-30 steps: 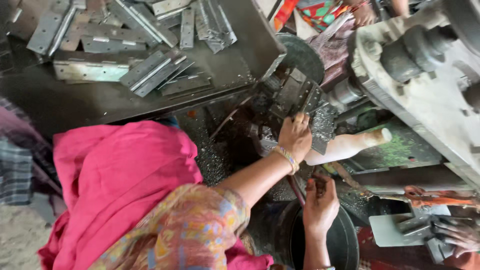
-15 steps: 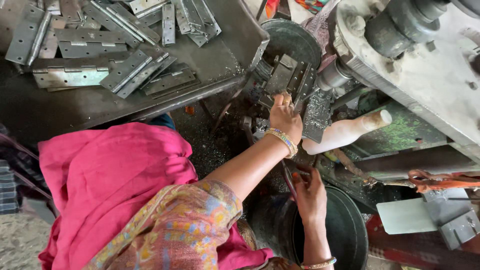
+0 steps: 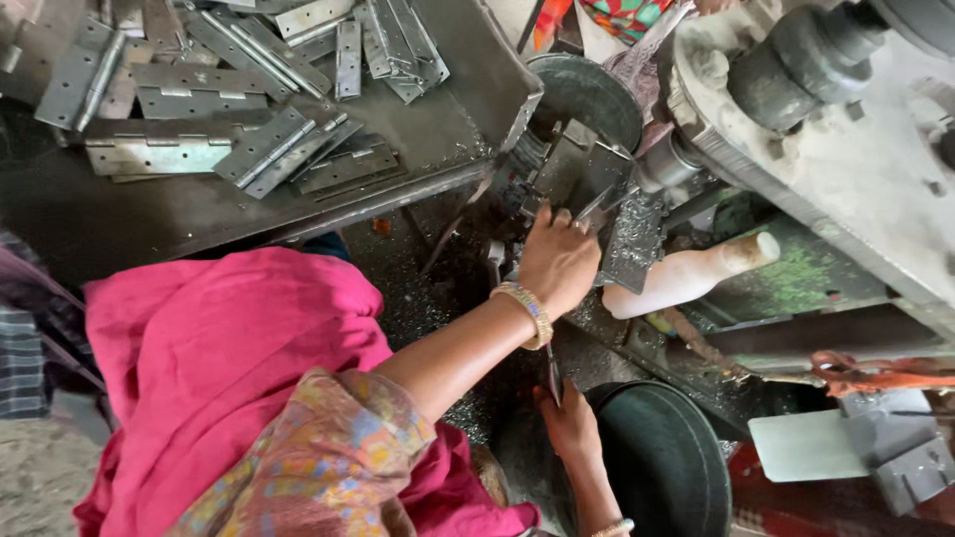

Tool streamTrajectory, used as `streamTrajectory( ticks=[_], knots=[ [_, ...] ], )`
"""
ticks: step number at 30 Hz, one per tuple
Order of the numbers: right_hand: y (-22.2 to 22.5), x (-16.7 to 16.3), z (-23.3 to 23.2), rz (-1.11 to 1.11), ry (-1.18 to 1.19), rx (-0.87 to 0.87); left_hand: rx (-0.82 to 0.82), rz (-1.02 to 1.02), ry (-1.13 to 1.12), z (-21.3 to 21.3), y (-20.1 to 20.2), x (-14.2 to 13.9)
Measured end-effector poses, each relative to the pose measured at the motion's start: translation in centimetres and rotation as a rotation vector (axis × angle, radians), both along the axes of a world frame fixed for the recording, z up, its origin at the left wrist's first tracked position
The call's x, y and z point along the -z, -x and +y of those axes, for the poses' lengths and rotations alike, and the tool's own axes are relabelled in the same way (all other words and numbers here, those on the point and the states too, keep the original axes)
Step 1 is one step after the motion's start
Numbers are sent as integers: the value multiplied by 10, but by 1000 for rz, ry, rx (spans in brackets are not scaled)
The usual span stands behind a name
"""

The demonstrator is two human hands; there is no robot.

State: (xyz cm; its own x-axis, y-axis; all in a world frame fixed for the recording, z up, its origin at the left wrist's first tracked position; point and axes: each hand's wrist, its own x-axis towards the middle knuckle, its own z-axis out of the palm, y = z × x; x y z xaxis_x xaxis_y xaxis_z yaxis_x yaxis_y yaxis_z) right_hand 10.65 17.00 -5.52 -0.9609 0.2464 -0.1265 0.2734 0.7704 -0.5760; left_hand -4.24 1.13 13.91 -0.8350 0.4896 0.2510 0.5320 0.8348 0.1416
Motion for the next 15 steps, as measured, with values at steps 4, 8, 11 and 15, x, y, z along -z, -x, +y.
streamTrajectory(
  ticks=[4,8,11,15],
  knots=[
    [15,-70,3,113,-62,-122,-75,187,118,-3,3,1],
    [22,-120,-13,-243,9,53,8,27,304,-2,8,0],
    [22,-127,-23,-59,-110,-61,-85,176,243,2,12,-2],
    [22,-107,-9,-18,-83,-58,-61,64,234,7,16,-3]
  ],
)
